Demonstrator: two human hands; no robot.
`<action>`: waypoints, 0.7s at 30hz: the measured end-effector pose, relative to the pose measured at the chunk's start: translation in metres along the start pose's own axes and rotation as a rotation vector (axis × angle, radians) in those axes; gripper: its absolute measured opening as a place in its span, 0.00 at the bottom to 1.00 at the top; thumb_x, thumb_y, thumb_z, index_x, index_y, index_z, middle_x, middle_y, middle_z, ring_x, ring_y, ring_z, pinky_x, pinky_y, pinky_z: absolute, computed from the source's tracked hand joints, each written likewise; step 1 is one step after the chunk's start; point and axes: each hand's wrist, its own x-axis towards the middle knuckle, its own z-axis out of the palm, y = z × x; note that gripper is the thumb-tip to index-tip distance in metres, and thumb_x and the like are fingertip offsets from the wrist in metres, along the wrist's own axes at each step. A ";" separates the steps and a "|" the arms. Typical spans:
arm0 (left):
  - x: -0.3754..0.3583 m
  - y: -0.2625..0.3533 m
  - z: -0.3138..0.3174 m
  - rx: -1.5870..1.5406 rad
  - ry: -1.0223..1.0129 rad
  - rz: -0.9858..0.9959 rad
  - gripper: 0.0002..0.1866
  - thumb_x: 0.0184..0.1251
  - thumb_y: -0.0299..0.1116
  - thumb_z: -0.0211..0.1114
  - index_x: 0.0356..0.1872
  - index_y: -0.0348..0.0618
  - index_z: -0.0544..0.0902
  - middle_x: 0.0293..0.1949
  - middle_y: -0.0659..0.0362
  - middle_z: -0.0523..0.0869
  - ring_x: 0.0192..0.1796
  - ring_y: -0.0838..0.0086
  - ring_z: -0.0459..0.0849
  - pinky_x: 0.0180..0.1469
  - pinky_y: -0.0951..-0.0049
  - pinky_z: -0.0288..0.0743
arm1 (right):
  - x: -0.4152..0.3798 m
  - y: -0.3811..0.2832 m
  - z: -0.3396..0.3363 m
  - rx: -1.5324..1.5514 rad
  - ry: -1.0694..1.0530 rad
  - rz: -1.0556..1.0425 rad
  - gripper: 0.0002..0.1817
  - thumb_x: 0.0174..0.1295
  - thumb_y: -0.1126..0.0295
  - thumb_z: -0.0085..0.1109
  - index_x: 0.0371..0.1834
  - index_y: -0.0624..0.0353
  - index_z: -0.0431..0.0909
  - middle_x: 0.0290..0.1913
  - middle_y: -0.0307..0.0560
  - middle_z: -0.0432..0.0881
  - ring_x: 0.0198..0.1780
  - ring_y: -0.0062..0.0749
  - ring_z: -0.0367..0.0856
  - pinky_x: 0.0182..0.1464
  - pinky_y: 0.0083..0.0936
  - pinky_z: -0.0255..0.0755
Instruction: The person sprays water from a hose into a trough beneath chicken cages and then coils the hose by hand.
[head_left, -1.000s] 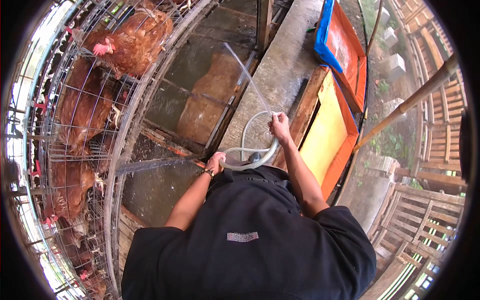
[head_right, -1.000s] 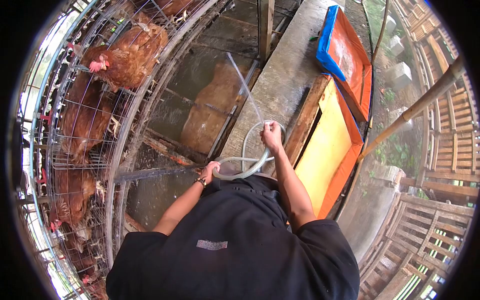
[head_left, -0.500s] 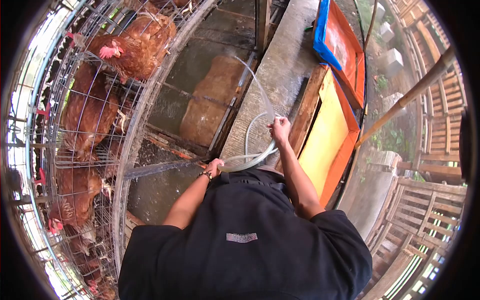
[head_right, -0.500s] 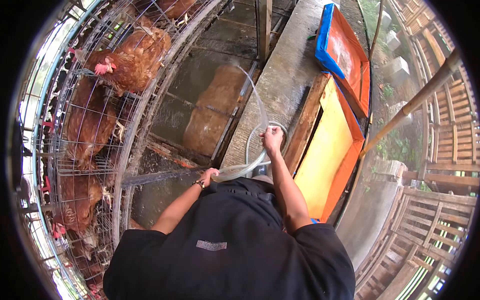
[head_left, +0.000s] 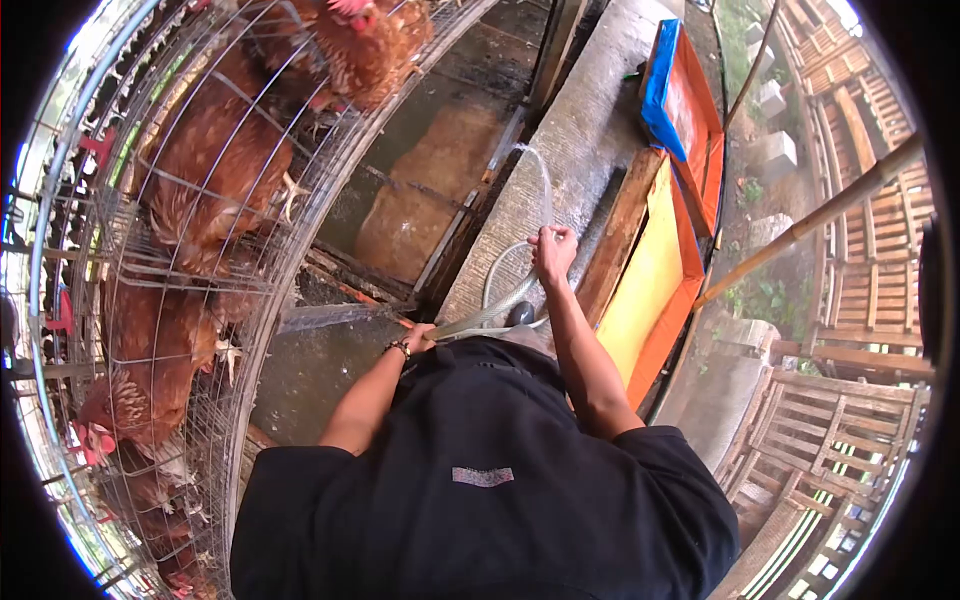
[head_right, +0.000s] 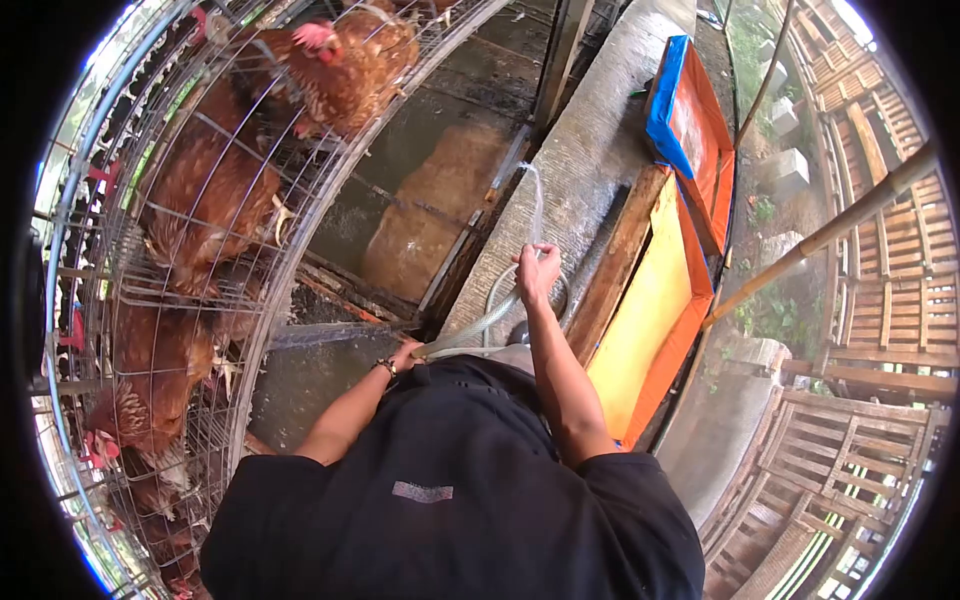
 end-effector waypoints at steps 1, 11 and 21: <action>-0.003 -0.004 -0.002 -0.013 -0.033 -0.010 0.06 0.48 0.31 0.63 0.24 0.42 0.75 0.25 0.51 0.79 0.32 0.57 0.80 0.32 0.64 0.71 | -0.006 -0.002 0.003 0.000 -0.005 0.005 0.14 0.55 0.68 0.53 0.41 0.61 0.65 0.22 0.52 0.81 0.14 0.24 0.72 0.15 0.20 0.66; -0.021 -0.054 -0.008 -0.076 -0.015 -0.022 0.06 0.51 0.28 0.66 0.26 0.45 0.75 0.23 0.67 0.76 0.27 0.77 0.73 0.32 0.72 0.70 | -0.037 0.010 0.030 0.009 -0.033 0.000 0.13 0.55 0.72 0.54 0.42 0.58 0.63 0.22 0.53 0.81 0.14 0.24 0.72 0.14 0.21 0.65; -0.019 -0.079 -0.012 0.087 0.018 0.023 0.09 0.41 0.30 0.69 0.24 0.44 0.77 0.21 0.57 0.78 0.26 0.69 0.77 0.31 0.68 0.71 | -0.055 -0.003 0.040 0.025 -0.077 0.042 0.15 0.55 0.74 0.52 0.44 0.60 0.60 0.22 0.54 0.80 0.12 0.24 0.69 0.13 0.21 0.62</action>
